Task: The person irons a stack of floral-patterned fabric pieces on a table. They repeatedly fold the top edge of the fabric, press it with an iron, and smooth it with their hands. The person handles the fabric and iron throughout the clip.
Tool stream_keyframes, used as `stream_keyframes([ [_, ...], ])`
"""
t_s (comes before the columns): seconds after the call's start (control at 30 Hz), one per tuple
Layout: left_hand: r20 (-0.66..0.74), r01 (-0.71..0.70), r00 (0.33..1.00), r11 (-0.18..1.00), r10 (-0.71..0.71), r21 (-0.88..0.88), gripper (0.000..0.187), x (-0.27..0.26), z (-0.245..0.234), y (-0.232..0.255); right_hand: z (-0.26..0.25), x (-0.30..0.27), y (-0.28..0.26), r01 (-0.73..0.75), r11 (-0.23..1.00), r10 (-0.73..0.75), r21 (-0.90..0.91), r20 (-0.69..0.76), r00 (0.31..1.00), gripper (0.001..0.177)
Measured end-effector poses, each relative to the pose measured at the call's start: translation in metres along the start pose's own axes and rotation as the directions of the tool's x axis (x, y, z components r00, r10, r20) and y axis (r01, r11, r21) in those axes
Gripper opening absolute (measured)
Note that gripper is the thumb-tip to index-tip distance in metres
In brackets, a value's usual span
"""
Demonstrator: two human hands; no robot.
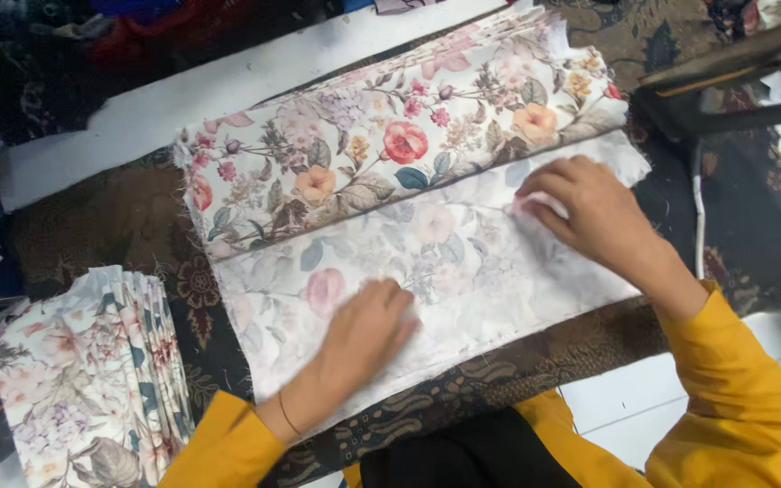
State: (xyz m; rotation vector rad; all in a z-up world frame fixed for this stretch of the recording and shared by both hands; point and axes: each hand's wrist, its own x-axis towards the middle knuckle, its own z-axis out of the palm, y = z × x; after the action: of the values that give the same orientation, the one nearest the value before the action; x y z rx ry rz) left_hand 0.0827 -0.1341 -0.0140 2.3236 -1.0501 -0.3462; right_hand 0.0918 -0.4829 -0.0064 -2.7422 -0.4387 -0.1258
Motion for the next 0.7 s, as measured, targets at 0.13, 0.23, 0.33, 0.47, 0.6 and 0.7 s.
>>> stream_keyframes([
  [0.13,0.153,-0.147,0.982,0.962,0.113,0.23,0.035,-0.041,0.027,0.042,-0.004,-0.052,-0.031,-0.01,0.988,-0.003,0.151,0.088,0.996,0.015],
  [0.23,0.051,-0.191,0.981,0.92,0.185,0.342,0.042,-0.051,0.039,0.04,0.001,-0.073,-0.043,-0.016,0.974,-0.018,0.228,0.148,0.989,0.017],
  [0.33,0.01,-0.157,0.987,0.932,0.163,0.328,0.041,-0.057,0.05,0.037,0.007,-0.086,-0.055,0.019,0.966,-0.06,0.258,0.153,0.986,0.024],
  [0.47,0.095,-0.027,0.995,0.979,0.008,0.204,0.021,-0.053,0.052,0.032,0.01,-0.092,-0.065,0.057,0.979,-0.087,0.196,0.152,0.985,0.033],
  [0.6,0.016,0.124,0.992,0.992,-0.124,-0.02,0.013,-0.038,0.041,0.029,0.01,-0.093,-0.07,0.038,0.987,-0.062,0.153,0.152,0.987,0.036],
  [0.7,0.128,0.254,0.963,0.959,-0.238,-0.128,0.018,-0.03,0.026,0.027,0.013,-0.093,-0.072,0.049,0.993,-0.064,0.108,0.143,0.988,0.033],
])
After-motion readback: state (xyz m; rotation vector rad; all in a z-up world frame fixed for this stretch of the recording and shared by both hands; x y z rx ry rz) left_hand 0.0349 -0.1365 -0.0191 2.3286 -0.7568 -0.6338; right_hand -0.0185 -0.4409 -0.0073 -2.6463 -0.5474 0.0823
